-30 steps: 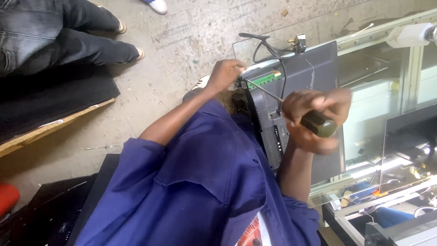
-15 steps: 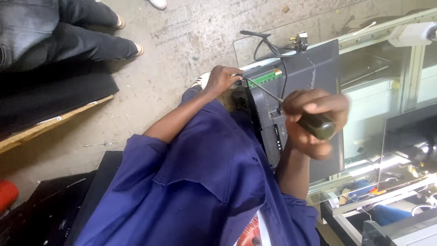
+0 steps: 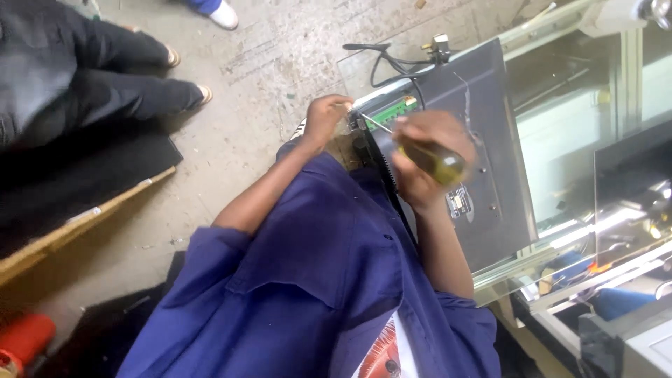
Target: Unscrew the back panel of a television using a manual screwdriver.
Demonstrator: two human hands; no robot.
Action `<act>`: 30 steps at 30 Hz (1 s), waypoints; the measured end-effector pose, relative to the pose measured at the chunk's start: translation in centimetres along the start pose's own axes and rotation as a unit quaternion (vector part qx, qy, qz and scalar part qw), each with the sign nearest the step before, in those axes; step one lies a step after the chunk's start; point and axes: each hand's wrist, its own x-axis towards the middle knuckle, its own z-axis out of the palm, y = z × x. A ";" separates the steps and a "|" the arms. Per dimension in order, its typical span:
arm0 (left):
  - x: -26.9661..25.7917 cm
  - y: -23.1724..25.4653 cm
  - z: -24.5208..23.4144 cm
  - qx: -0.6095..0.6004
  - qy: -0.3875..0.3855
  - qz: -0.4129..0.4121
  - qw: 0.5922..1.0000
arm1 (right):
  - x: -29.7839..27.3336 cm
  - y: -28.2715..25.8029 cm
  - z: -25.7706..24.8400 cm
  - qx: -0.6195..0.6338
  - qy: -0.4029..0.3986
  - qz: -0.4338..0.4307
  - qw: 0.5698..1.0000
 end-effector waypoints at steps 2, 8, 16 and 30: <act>-0.9 2.6 -0.9 -0.443 0.029 -0.239 0.864 | -1.4 0.2 -0.7 -0.122 -0.130 0.217 0.960; -2.0 2.9 -2.5 -0.605 -0.025 -0.251 0.755 | -2.3 -0.5 1.3 -0.184 -0.165 0.303 0.920; -2.6 9.4 -1.8 -0.687 -0.143 -0.165 0.693 | -1.5 -4.6 -5.7 -0.238 0.000 0.081 0.968; -5.1 24.8 0.7 -0.641 -0.280 -0.311 0.644 | -6.3 -15.1 -8.4 -0.268 0.311 0.128 0.903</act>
